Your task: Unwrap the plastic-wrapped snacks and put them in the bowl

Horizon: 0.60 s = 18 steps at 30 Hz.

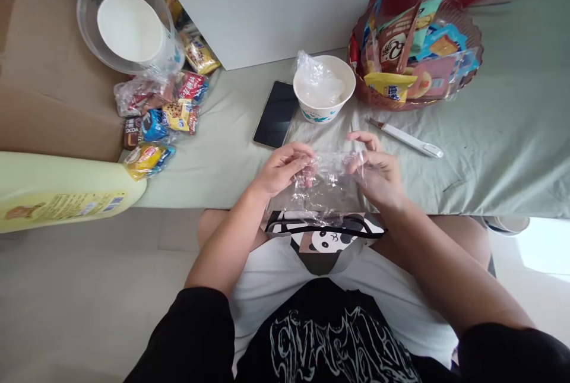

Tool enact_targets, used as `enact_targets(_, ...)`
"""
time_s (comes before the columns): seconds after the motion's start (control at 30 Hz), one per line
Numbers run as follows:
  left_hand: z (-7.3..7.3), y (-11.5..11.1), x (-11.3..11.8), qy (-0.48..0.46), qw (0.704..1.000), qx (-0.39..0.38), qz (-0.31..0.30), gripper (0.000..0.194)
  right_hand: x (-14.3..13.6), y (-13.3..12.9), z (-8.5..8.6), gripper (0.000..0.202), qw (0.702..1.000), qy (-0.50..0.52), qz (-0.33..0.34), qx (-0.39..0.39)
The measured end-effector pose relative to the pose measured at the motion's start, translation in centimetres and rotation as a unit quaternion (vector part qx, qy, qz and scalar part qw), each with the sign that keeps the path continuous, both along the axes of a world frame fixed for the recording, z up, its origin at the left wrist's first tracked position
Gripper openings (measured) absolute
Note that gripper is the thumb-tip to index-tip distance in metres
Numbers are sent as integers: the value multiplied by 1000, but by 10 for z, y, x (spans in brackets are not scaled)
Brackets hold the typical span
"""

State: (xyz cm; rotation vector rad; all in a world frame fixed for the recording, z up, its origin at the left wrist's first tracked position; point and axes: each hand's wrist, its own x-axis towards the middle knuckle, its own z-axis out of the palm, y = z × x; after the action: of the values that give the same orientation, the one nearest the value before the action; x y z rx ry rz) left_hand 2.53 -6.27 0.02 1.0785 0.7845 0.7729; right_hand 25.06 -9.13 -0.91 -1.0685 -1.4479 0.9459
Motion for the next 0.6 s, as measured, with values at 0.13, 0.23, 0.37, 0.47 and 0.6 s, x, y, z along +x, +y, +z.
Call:
enact_targets(0.13,0,5,-5,-6,997,69,24,32,8,3,-1,26,993,57,15,-101)
enact_targets(0.23,-4,9,-10,36,986,151,62,49,6,3,-2,34,979,115,8,-167)
enact_targets(0.37,-10,11,-12,126,955,230,137,28,-3,2,-5,83,973,62,34,-219)
enact_targets(0.47,-10,11,-8,70,976,132,161,53,-6,2,-8,65,972,24,50,-227)
enact_targets(0.6,-8,7,-2,25,998,-33,49,59,-5,5,-9,66,976,99,10,-194)
